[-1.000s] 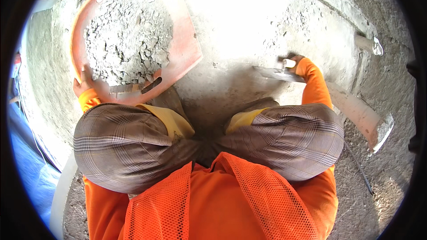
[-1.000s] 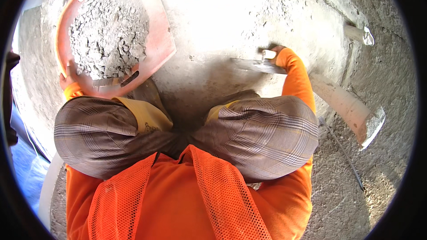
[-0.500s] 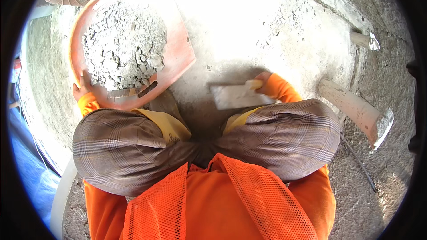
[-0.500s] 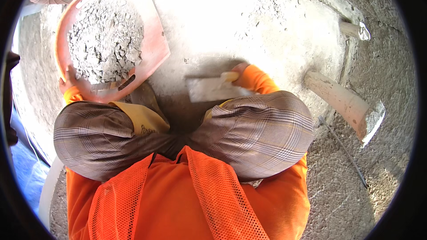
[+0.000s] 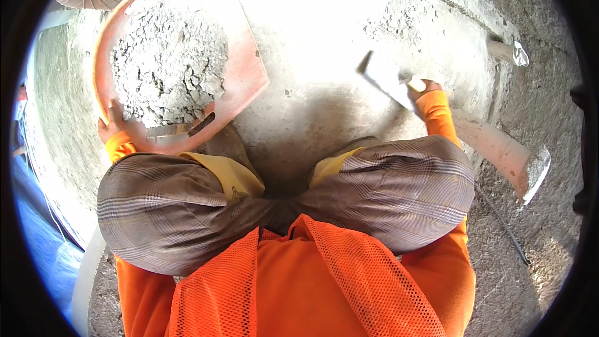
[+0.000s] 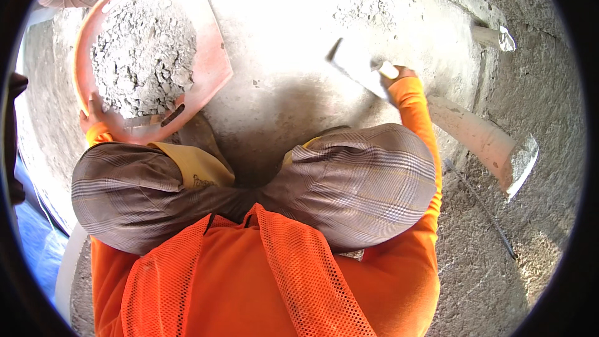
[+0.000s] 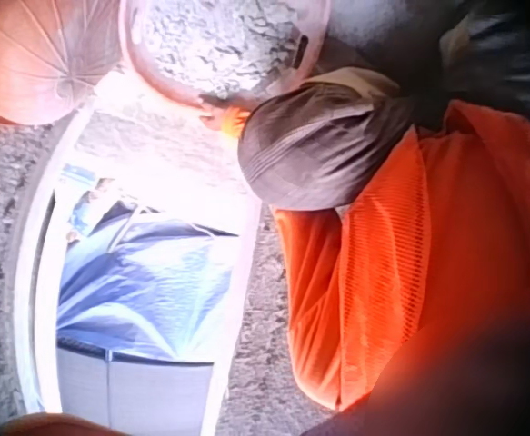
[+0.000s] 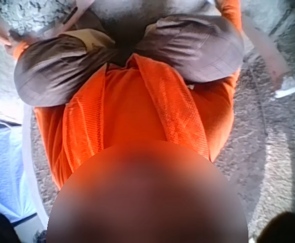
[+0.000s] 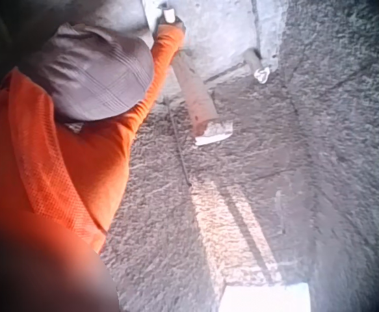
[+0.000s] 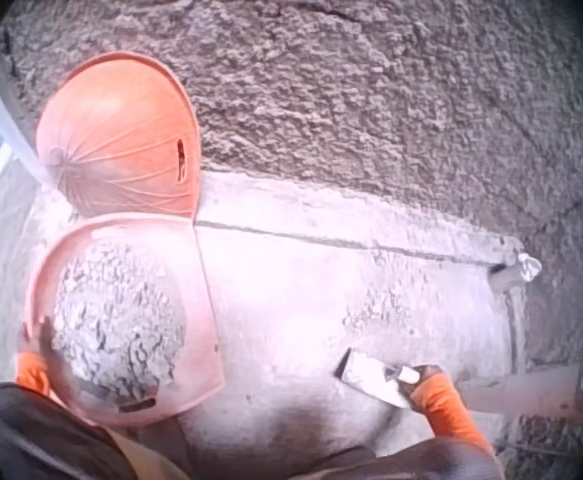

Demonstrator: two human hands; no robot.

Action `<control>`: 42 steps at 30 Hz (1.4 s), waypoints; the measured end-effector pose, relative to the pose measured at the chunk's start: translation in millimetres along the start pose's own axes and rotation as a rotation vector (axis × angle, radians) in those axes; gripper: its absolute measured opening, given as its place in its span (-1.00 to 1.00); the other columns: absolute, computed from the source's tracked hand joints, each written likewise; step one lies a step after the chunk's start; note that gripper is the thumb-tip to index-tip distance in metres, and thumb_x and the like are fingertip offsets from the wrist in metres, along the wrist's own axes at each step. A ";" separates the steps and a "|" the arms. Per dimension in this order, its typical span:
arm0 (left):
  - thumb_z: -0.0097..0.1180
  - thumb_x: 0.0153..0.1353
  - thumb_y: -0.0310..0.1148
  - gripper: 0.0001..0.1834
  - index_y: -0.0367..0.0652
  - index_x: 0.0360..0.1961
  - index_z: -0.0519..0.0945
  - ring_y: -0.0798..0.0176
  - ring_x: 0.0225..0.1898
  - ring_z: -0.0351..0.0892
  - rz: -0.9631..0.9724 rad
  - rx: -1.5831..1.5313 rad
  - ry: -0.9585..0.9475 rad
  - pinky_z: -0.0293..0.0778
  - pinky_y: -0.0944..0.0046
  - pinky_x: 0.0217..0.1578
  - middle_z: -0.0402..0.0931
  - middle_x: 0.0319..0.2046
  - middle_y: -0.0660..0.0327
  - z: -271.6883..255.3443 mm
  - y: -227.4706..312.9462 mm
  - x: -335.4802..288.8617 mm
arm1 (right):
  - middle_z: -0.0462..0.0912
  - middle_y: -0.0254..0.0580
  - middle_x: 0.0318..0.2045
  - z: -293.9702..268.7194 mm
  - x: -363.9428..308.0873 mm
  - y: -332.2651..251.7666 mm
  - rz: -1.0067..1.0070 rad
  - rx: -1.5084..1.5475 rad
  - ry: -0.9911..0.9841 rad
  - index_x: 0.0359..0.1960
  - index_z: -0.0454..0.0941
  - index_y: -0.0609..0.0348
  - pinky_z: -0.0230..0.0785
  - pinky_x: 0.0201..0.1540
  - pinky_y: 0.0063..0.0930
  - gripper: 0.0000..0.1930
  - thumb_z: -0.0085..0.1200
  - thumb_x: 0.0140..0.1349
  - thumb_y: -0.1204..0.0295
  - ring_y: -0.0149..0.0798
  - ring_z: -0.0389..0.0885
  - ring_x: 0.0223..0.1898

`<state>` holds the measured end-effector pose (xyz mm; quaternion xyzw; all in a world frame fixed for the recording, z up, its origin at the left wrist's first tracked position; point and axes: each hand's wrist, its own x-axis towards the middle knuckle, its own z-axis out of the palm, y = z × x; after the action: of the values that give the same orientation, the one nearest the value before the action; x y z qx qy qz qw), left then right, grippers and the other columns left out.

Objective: The person scoops cement from a pink basin using a trowel and applies it to a concrete floor. They then use the trowel to smooth and level the surface, repeatedly spreading and finishing the material.

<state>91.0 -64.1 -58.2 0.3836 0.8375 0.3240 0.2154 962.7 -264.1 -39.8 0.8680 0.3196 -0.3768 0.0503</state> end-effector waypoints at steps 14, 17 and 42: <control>0.47 0.14 -0.04 -0.38 -0.36 0.01 0.60 0.22 -0.30 0.64 -0.100 -0.377 -0.072 0.56 0.17 -0.25 0.72 -0.21 0.11 5.1 19.0 -17.9 | 0.79 -0.08 -0.10 38.1 -43.8 -43.1 0.014 -0.249 0.084 0.10 0.71 -0.13 0.63 0.08 -0.25 -0.60 0.25 0.25 0.12 -0.10 0.77 -0.06; 0.44 0.16 -0.03 -0.40 -0.34 -0.01 0.62 0.20 -0.29 0.64 -0.112 -0.175 -0.033 0.57 0.15 -0.25 0.72 -0.20 0.10 2.8 11.7 -9.7 | 0.76 0.05 -0.04 -3.2 -24.8 -6.5 0.351 -0.263 0.448 0.11 0.70 0.03 0.58 0.15 -0.19 -0.45 0.18 0.26 -0.08 0.05 0.74 0.03; 0.46 0.14 -0.05 -0.29 -0.39 0.13 0.54 0.19 -0.25 0.70 -0.096 -0.179 -0.054 0.59 0.16 -0.26 0.73 -0.14 0.03 -0.4 -3.0 5.8 | 0.79 -0.03 -0.21 -13.2 16.4 -2.7 0.000 -0.043 0.417 -0.03 0.75 0.09 0.62 0.00 -0.22 -0.54 0.33 0.18 0.03 -0.06 0.77 -0.14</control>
<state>85.7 -61.2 -60.7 0.3309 0.8166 0.3763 0.2864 977.7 -249.2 -41.3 0.9259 0.3311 -0.1819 0.0017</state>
